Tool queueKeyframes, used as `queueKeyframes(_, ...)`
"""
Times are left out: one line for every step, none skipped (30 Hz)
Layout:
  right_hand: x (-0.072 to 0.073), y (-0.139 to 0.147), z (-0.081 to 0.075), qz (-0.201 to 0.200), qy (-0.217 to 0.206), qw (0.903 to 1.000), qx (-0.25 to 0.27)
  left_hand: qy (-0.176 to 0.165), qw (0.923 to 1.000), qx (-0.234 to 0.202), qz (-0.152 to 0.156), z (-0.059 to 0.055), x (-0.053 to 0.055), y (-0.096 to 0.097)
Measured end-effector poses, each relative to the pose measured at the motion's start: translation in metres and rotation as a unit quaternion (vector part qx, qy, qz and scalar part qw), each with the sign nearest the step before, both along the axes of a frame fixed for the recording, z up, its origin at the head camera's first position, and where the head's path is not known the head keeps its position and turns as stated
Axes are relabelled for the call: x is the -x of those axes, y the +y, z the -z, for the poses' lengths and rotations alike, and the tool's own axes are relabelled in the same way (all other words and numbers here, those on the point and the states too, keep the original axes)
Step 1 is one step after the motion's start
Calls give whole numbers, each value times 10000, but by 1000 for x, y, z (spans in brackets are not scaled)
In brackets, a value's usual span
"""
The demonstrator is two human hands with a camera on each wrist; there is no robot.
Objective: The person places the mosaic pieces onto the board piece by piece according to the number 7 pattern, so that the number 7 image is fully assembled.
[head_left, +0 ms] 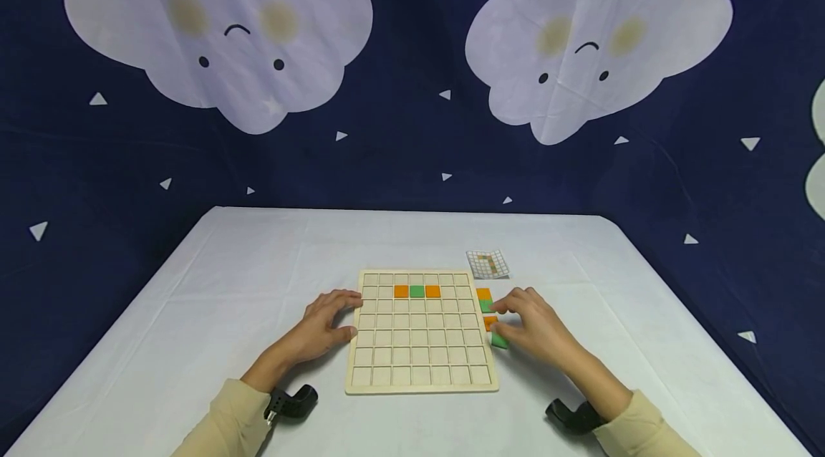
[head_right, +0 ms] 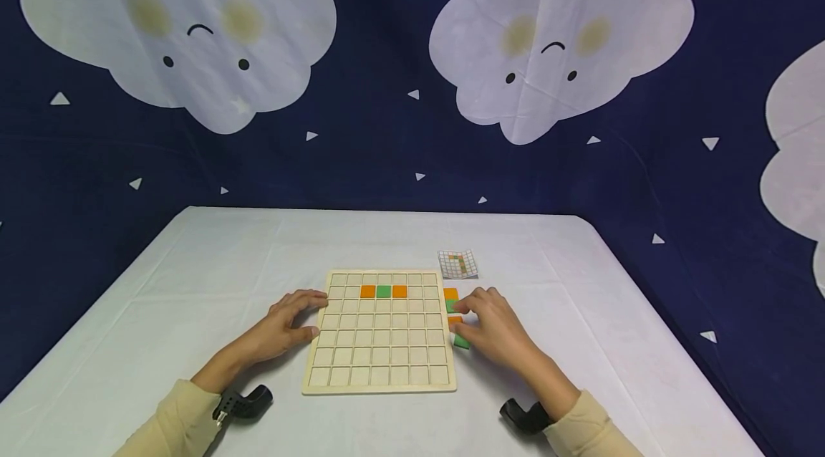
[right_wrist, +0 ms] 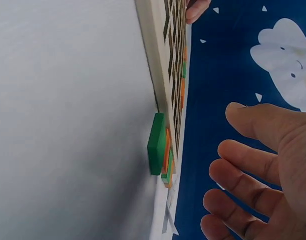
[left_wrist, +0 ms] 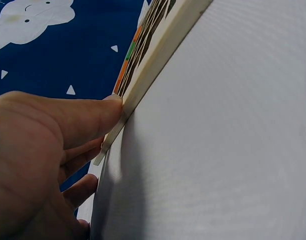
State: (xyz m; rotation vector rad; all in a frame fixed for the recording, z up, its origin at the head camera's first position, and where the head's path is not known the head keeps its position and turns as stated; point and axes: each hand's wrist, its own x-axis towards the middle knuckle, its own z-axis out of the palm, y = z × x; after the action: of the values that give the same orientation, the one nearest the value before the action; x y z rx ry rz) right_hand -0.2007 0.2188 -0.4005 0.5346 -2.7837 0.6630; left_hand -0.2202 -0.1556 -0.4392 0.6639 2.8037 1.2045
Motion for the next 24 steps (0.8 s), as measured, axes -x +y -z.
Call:
queueKeyframes(-1,1,0,3,-29,10000,-16,-7,10000,3,-8,0,0,0)
queueKeyframes(-2,1,0,28,-70,10000,-18,-16,10000,9,-20,-1,0,0)
queueKeyframes(-3,2,0,49,-112,9999,-35,-29,10000,6,-31,-1,0,0)
queueKeyframes(-4,3,1,68,-139,9999,-39,-38,10000,19,-37,-1,0,0)
queueKeyframes(-5,3,1,76,-149,9998,-52,-46,10000,28,-36,-1,-1,0)
queueKeyframes(-5,4,2,91,-180,9998,-43,-44,10000,39,-36,-1,-1,0)
queueKeyframes(-6,5,2,102,-200,9997,-46,-47,10000,35,-36,-1,-1,0)
queueKeyframes(-6,5,3,134,-225,9996,-47,-58,10000,31,-37,-2,-1,0)
queueKeyframes(-7,6,3,126,-219,9997,-67,-73,10000,26,-42,-2,0,0)
queueKeyframes(-7,6,3,133,-233,9996,-67,-76,10000,26,-51,-2,0,0)
queueKeyframes(-8,7,4,141,-248,9996,-85,-86,9999,14,-62,-2,0,0)
queueKeyframes(-8,7,4,156,-268,9995,-101,-89,9999,6,-71,-2,0,0)
queueKeyframes(-8,8,4,159,-271,9994,-120,-97,9999,-5,-78,-2,0,0)
queueKeyframes(-9,8,5,170,-274,9994,-131,-98,9999,-3,-78,-2,0,0)
queueKeyframes(-9,9,5,172,-276,9994,-146,-88,9999,-7,-76,-3,0,0)
queueKeyframes(-10,9,6,169,-271,9994,-150,-76,9999,-6,-68,-3,0,0)
queueKeyframes(-10,10,6,166,-263,9994,-159,-65,10000,-2,-57,-3,0,0)
queueKeyframes(-11,10,7,167,-252,9994,-152,-48,10000,4,-38,-3,-1,0)
queueKeyframes(-11,11,7,157,-233,9995,-138,-37,10000,-2,-21,-3,-1,0)
queueKeyframes(-12,11,8,155,-223,9995,-141,-18,10000,2,-6,-3,-1,0)
queueKeyframes(-13,11,8,153,-217,9995,-143,1,10000,2,0,-3,-1,0)
queueKeyframes(-13,12,8,153,-220,9995,-144,5,10000,11,6,-3,-1,0)
queueKeyframes(-13,12,8,169,-244,9995,-140,6,10000,10,6,-3,-1,0)
queueKeyframes(-14,12,8,169,-243,9995,-141,10,10000,14,6,-3,-2,0)
